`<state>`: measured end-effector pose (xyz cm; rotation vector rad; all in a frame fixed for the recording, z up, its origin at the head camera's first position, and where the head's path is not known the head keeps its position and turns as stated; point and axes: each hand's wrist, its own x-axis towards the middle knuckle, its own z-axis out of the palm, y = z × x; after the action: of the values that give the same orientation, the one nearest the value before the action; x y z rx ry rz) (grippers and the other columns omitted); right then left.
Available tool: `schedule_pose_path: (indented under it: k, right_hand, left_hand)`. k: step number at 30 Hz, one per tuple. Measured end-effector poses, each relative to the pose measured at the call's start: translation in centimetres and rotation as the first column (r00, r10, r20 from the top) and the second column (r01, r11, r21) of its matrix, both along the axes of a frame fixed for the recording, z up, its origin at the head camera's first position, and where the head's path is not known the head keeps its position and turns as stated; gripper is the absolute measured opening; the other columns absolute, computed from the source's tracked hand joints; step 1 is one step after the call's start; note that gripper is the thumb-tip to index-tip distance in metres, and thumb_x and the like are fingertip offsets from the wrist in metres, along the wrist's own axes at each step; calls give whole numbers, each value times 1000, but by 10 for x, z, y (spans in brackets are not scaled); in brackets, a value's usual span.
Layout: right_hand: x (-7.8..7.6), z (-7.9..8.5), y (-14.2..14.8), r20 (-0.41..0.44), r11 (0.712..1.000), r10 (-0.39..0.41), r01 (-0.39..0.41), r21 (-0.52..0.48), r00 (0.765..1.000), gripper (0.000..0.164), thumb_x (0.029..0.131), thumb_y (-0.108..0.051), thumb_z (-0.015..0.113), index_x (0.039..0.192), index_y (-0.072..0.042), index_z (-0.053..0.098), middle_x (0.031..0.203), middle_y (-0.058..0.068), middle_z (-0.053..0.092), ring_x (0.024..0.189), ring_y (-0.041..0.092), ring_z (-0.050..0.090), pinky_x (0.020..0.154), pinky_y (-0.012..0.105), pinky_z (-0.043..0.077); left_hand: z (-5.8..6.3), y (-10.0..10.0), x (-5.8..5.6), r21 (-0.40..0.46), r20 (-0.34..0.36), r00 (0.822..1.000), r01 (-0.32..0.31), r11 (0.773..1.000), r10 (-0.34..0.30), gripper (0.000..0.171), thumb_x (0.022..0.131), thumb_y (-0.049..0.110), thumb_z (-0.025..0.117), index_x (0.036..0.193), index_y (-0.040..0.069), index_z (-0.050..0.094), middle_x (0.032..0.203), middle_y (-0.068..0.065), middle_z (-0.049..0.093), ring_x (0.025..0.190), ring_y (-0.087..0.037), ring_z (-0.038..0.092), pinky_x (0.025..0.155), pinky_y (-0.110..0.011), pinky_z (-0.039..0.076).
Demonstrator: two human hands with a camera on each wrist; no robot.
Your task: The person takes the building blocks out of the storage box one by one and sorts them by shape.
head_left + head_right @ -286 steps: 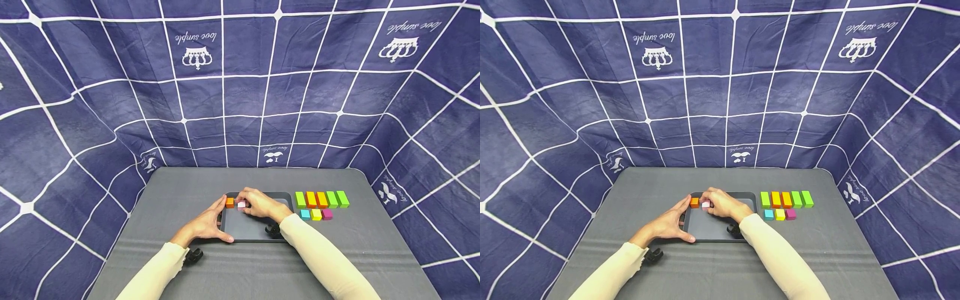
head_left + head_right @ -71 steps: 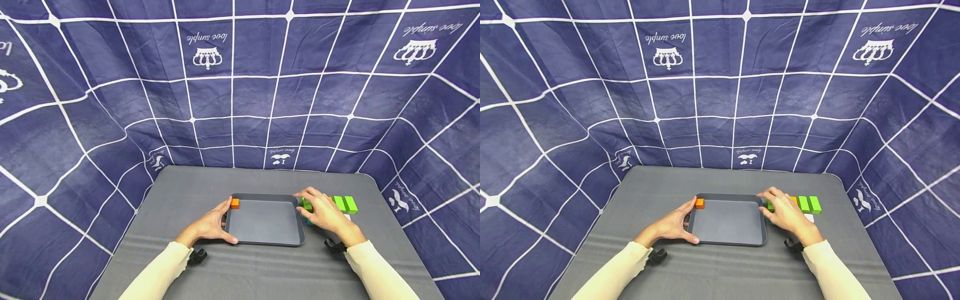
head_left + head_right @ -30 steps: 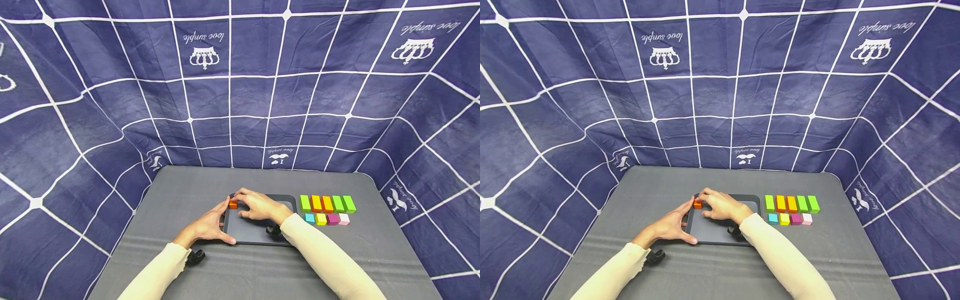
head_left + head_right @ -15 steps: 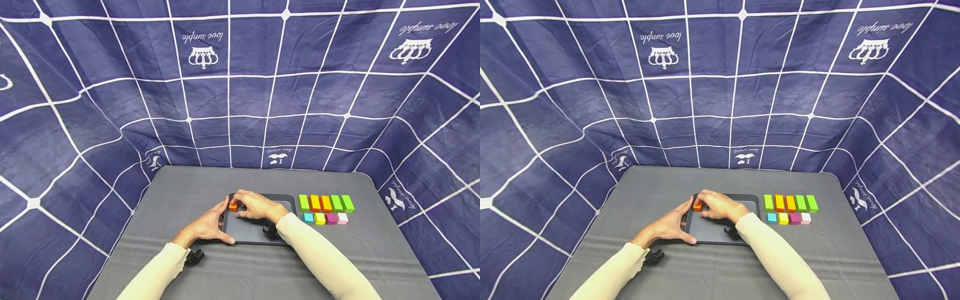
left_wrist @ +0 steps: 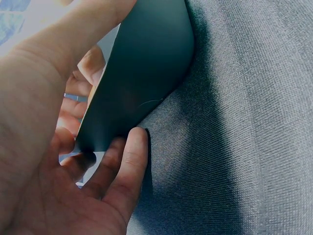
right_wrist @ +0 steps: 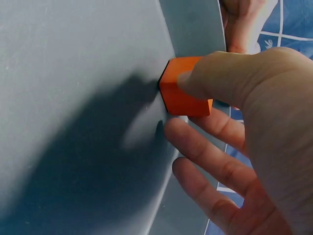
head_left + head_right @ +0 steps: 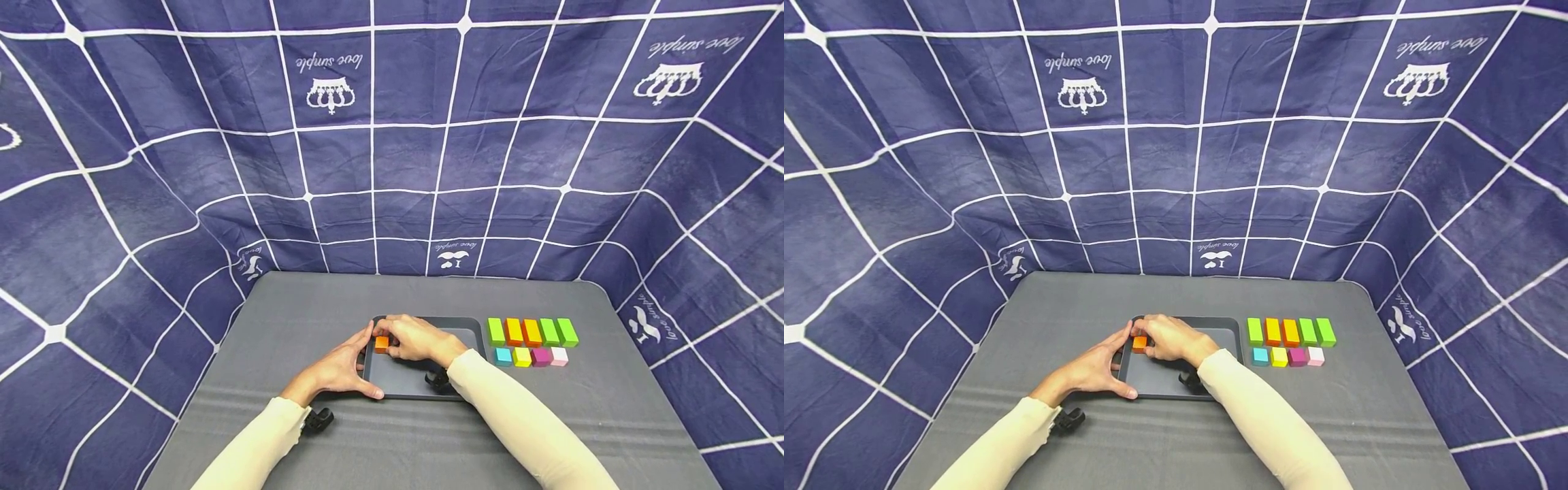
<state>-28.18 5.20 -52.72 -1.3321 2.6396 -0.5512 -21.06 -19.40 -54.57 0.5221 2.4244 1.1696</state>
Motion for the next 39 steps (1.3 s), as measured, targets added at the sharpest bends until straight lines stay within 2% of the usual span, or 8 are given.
schedule_pose_path:
  k: [6, 14, 25, 32, 39]
  right_hand:
    - [-2, 0, 3, 12, 998, 56, -56, -23, 998, 46, 96, -5, 87, 140, -14, 81, 120, 4, 77, 96, 14, 71, 87, 23, 62]
    - [-2, 1, 5, 9, 998, 54, -53, -25, 999, 36, 99, -10, 90, 134, -13, 82, 116, 4, 77, 97, 15, 69, 88, 25, 60]
    - [-1, 6, 16, -2, 998, 25, -25, -50, 1000, 38, 102, -13, 88, 139, -15, 82, 115, 0, 75, 96, 8, 62, 88, 24, 60]
    - [4, 18, 31, -11, 996, 4, -5, -92, 1000, 41, 101, -9, 88, 141, -10, 81, 119, 1, 76, 99, 15, 67, 91, 29, 62]
    - [11, 34, 49, -32, 995, -25, 22, -99, 999, 39, 102, -9, 87, 141, -13, 81, 119, 0, 75, 100, 16, 69, 91, 31, 65]
  left_hand:
    - [1, 0, 1, -18, -2, 1000, -10, 1000, 10, 157, 77, 35, 113, 188, 10, 6, 195, -26, 17, 126, -33, 83, 111, -44, 70]
    - [1, 0, 0, -26, 4, 1000, -12, 1000, 12, 157, 77, 37, 113, 189, 13, 6, 195, -24, 17, 126, -33, 83, 113, -47, 69]
    - [1, -1, 0, 1, 24, 1000, -5, 1000, 5, 156, 79, 35, 113, 189, 11, 4, 196, -25, 13, 130, -35, 81, 113, -45, 69]
    - [0, -1, 0, 31, 26, 1000, 0, 1000, -1, 156, 79, 31, 113, 188, 7, 4, 195, -26, 13, 129, -34, 81, 113, -44, 69]
    - [-1, 0, 0, 23, 24, 1000, -5, 1000, 5, 157, 78, 30, 113, 188, 7, 4, 195, -27, 12, 131, -36, 80, 115, -47, 68]
